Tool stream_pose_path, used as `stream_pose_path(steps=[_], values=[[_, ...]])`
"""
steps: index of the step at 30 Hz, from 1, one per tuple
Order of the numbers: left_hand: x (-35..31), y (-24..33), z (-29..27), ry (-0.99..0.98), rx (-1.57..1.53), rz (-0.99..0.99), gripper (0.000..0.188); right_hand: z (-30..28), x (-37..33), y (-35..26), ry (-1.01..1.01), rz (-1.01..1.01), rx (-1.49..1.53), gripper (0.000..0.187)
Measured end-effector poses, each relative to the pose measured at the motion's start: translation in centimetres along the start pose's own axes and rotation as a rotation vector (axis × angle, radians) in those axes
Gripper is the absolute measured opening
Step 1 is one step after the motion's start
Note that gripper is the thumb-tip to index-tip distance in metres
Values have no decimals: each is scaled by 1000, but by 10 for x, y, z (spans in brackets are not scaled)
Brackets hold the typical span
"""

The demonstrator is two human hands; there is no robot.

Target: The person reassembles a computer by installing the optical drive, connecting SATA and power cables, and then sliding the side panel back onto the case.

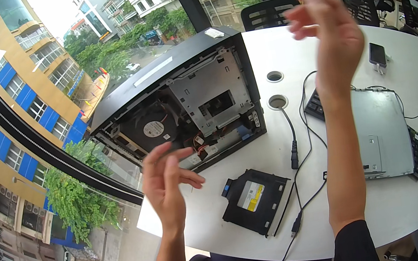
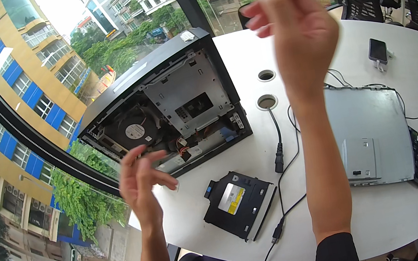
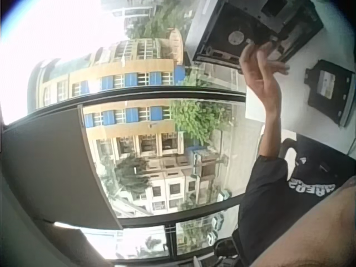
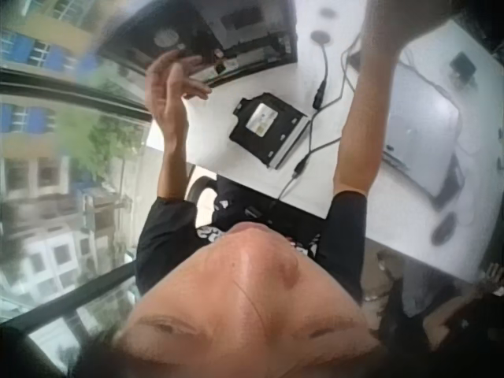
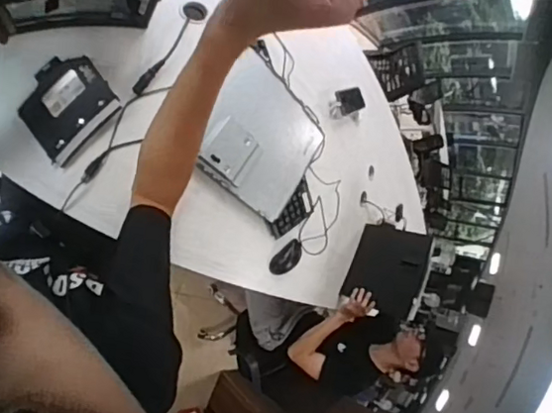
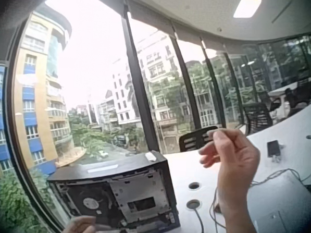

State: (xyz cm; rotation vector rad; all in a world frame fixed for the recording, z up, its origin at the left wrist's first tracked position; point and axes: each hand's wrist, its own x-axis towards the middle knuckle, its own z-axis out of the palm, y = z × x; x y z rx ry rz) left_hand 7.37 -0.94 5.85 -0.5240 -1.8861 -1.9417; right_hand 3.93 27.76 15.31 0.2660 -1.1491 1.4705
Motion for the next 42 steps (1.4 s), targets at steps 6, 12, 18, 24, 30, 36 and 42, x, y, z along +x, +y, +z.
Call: stream_pose_path(steps=[6,12,18,24,30,36,42], values=[[15,79,-23,297,280,1052,27,-28,7,-56,230,-227,81,46],[58,94,-4,489,436,1253,29,-37,-9,-53,108,-689,-263,36],[55,98,-4,546,167,1195,30,-26,-19,-54,-125,-736,-194,39],[75,90,-28,192,35,1023,32,-9,-29,-33,-162,-637,-392,39],[124,47,-2,106,691,807,29,32,-40,24,-511,-592,-741,52],[122,37,10,-31,1126,742,43,28,-44,60,-549,-605,-677,45],[123,32,11,27,1105,795,44,35,-49,72,-485,-637,-664,43]])
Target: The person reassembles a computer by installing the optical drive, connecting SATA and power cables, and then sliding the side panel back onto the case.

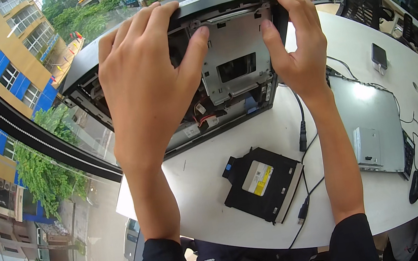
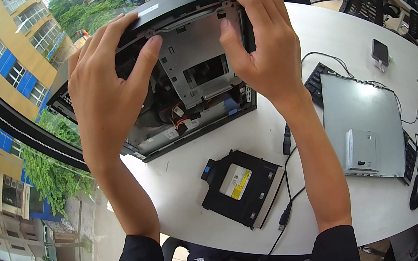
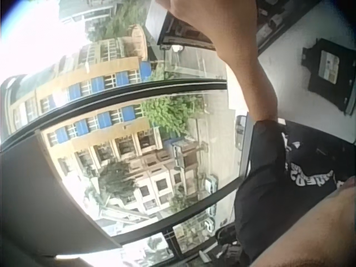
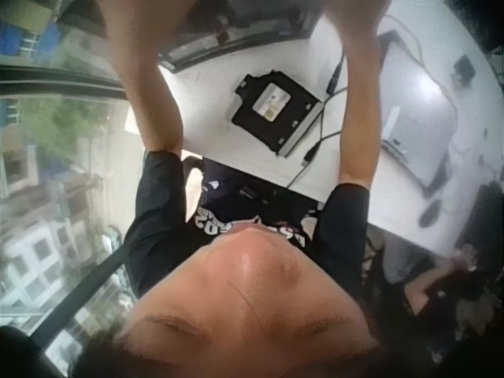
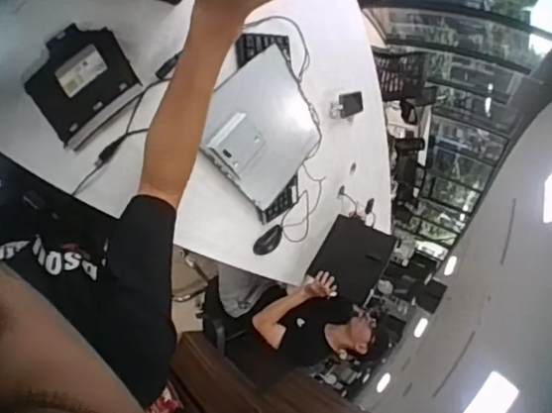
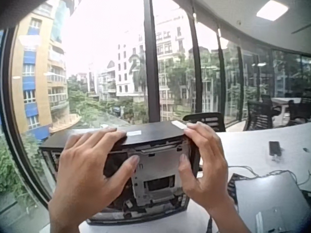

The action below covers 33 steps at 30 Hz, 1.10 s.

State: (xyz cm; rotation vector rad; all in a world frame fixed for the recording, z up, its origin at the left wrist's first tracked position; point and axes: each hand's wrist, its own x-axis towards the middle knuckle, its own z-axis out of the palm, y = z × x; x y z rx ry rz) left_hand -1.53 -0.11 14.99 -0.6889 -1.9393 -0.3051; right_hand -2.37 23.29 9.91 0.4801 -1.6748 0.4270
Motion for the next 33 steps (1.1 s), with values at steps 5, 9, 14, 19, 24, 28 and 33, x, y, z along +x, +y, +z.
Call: stream_pose_path(steps=[5,9,14,19,24,28,33], values=[[-2,5,-1,-33,3,-57,44,1,-5,0,8,-12,-16,44],[-2,6,-2,-54,-8,-60,45,2,-8,0,11,-3,-4,46],[0,4,-4,-45,-28,-43,46,2,-3,-4,11,-21,12,48],[0,2,1,-36,-17,-37,46,4,-4,-1,11,-36,-8,51],[-1,3,2,-24,-1,-35,47,4,-6,-1,5,-32,-12,52],[-2,3,1,-27,2,-32,47,3,-6,-2,5,-28,-13,52],[-2,3,2,-17,7,-26,47,3,-6,-2,3,-28,-13,52]])
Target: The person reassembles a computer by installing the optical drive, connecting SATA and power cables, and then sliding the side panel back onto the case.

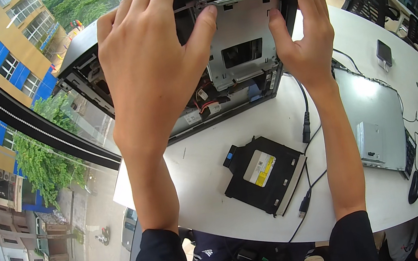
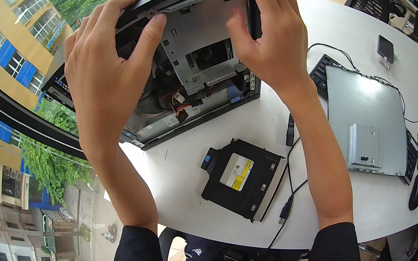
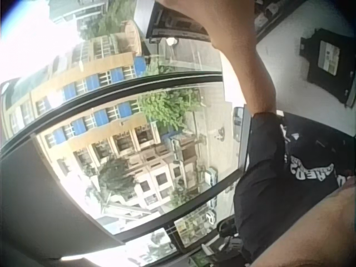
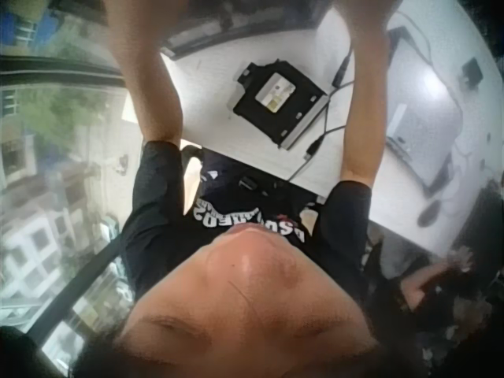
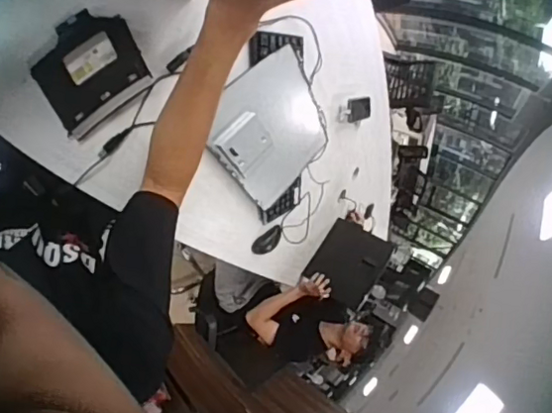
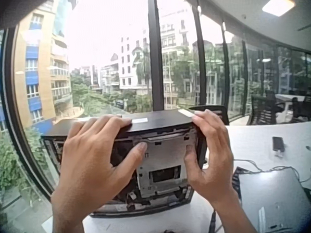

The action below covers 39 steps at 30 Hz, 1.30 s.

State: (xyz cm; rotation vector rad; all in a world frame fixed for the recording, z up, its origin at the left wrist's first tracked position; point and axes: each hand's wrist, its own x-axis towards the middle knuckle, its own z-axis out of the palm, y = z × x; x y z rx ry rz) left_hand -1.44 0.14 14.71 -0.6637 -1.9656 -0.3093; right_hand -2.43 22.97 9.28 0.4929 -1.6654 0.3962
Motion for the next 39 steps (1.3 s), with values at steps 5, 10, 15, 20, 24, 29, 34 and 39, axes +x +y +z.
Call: stream_pose_path(steps=[5,10,15,20,24,29,34,39], values=[[1,1,-1,-12,3,-6,47,0,1,-1,-2,1,-5,53],[2,3,-1,-21,13,-3,47,0,0,2,0,-8,-13,54],[1,1,0,6,5,4,47,0,-1,2,4,4,7,54],[0,1,0,-1,15,-1,46,1,-3,2,-2,27,12,53],[1,3,1,-4,9,-1,46,1,-1,3,24,-1,-31,57],[1,4,-1,-19,17,-19,46,0,-2,3,11,4,-47,59],[2,4,0,-8,25,-15,47,-14,1,1,-150,-6,-46,84],[3,8,4,4,45,-37,48,-25,1,3,-269,-3,-53,111]])
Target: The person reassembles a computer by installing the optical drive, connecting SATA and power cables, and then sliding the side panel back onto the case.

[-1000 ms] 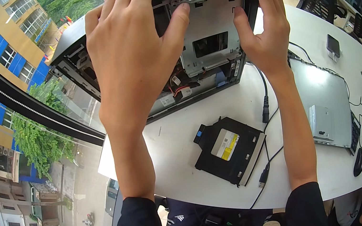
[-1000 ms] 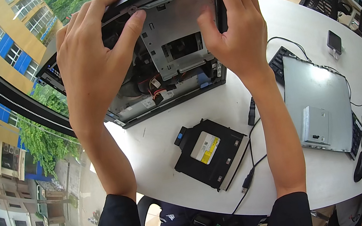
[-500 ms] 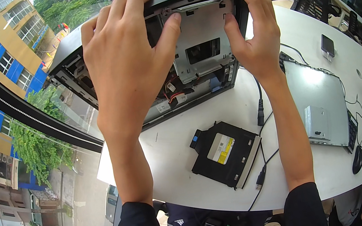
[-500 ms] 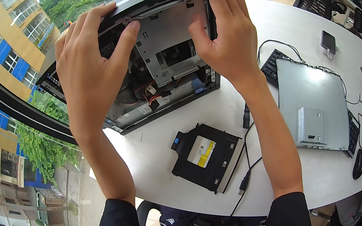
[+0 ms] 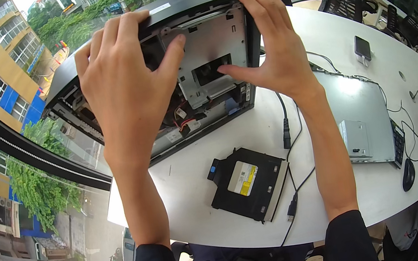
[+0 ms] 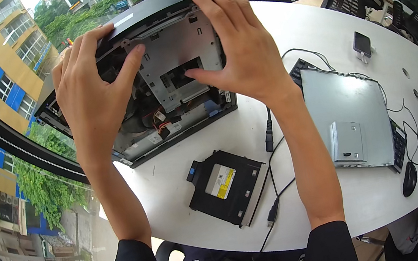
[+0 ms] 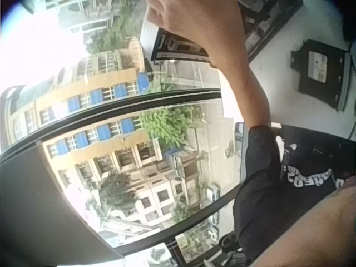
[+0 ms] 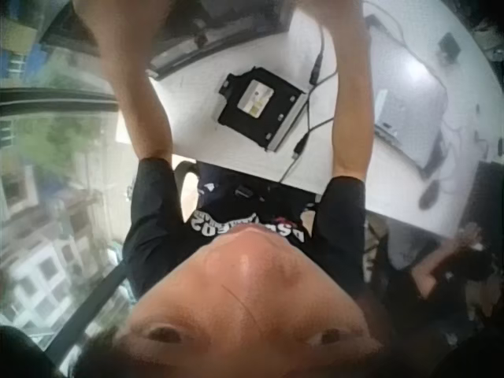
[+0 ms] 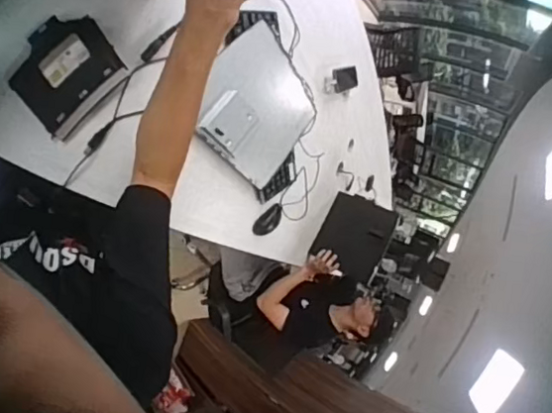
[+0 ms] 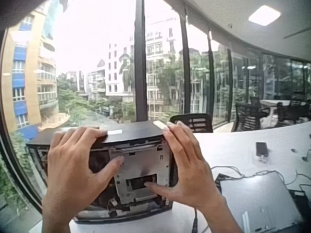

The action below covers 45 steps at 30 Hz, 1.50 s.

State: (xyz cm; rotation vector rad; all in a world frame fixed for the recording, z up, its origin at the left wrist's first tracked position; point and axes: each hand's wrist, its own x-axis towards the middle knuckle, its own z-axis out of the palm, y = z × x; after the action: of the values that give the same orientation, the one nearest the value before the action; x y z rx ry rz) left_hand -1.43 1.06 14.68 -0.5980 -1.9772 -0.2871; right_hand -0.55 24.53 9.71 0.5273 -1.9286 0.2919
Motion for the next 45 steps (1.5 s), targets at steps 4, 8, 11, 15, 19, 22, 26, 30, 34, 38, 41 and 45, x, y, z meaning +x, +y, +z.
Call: stream_pose_path(steps=[4,8,11,15,19,22,26,30,34,38,41,45], values=[[-1,1,4,47,57,-1,50,7,-2,-6,-25,31,-27,119],[0,3,13,121,76,-27,51,17,-3,-7,34,75,-47,115],[0,4,17,157,89,-29,52,23,-3,-5,105,71,-34,112],[0,3,19,185,94,-22,52,21,-1,-4,170,72,44,109],[0,4,19,184,97,-25,52,20,-1,-2,167,72,45,108],[1,3,20,187,92,-23,52,21,0,-1,176,45,21,105],[2,4,17,180,64,-13,52,18,0,-1,142,50,-14,100],[1,3,19,181,66,-13,53,19,0,-2,144,53,-15,99],[1,2,20,213,64,-15,55,17,0,-4,138,54,-8,100],[1,0,21,234,62,-18,55,16,1,-7,115,68,-17,103],[0,-2,24,259,45,-18,53,16,2,-8,109,76,-16,104],[0,-1,23,254,43,-28,52,13,2,-10,105,72,-45,104]])
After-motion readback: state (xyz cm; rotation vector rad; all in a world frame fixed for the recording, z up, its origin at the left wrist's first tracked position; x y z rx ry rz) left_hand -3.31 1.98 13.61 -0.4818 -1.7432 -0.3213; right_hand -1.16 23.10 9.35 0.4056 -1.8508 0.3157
